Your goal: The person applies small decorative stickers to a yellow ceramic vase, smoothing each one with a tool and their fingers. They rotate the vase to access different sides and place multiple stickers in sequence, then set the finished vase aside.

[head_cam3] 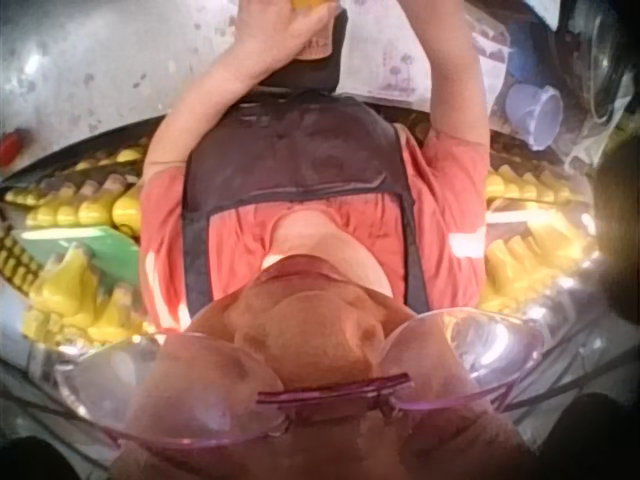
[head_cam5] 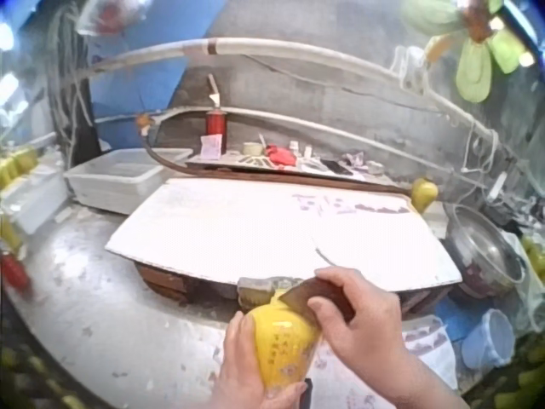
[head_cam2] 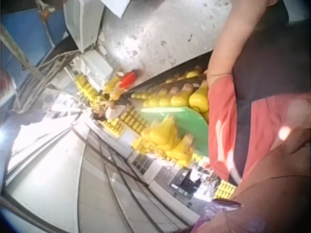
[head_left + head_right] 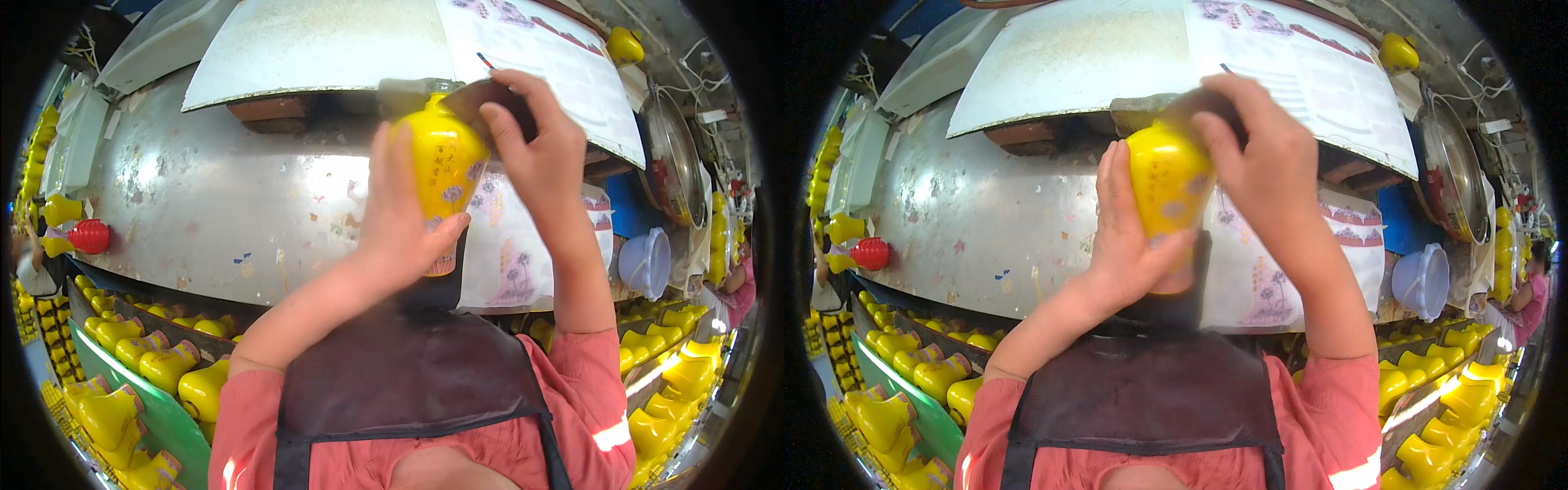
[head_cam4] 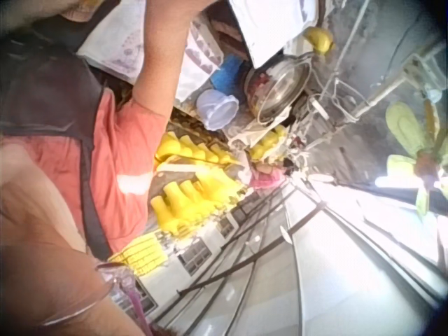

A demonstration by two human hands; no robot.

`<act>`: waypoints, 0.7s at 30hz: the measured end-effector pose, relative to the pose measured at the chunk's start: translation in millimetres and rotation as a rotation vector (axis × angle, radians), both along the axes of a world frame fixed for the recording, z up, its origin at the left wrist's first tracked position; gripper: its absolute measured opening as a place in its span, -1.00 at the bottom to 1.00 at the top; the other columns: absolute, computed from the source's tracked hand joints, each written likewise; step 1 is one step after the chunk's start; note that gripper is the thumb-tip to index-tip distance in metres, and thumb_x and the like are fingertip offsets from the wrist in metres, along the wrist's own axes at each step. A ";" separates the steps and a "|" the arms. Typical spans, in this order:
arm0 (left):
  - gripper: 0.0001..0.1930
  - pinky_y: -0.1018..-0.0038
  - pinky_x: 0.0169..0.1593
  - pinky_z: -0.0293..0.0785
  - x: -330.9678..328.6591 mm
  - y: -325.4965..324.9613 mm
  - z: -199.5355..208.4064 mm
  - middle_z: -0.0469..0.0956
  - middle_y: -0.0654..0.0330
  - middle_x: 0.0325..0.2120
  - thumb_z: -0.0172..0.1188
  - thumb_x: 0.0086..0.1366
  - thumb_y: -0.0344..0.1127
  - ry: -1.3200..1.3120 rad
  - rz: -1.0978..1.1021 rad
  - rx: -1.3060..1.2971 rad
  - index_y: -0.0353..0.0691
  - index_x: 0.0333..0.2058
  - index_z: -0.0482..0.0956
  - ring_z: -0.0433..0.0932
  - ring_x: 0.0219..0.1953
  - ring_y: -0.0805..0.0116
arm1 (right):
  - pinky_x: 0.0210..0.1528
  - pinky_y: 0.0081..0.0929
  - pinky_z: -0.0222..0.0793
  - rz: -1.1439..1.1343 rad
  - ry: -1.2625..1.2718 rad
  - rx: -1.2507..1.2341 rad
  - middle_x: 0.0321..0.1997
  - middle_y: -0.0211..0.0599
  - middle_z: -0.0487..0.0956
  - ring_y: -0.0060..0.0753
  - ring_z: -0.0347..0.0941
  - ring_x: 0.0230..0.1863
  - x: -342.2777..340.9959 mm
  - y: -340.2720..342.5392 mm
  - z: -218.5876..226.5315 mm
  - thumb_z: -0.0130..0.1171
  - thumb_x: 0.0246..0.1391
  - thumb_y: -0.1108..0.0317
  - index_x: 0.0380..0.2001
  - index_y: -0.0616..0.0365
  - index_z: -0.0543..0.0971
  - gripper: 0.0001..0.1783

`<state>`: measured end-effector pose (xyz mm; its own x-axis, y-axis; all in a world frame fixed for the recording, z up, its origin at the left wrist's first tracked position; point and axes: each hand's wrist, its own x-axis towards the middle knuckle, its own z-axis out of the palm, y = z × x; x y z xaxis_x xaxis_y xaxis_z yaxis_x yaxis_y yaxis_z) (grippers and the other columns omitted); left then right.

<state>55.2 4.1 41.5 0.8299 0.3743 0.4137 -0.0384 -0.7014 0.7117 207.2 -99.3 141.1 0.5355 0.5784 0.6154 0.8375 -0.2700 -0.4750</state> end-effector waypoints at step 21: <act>-0.31 0.14 0.46 0.11 9.8 30.1 6.0 0.25 -0.21 0.32 0.08 0.43 -0.15 -0.137 -0.076 -0.458 -0.38 0.41 0.16 0.24 0.39 -0.13 | -0.39 -0.42 0.50 0.069 -0.452 0.064 -0.41 -0.38 0.69 -0.29 0.58 -0.46 3.0 -20.1 -11.7 0.34 0.05 0.52 -0.13 -0.02 0.73 -0.70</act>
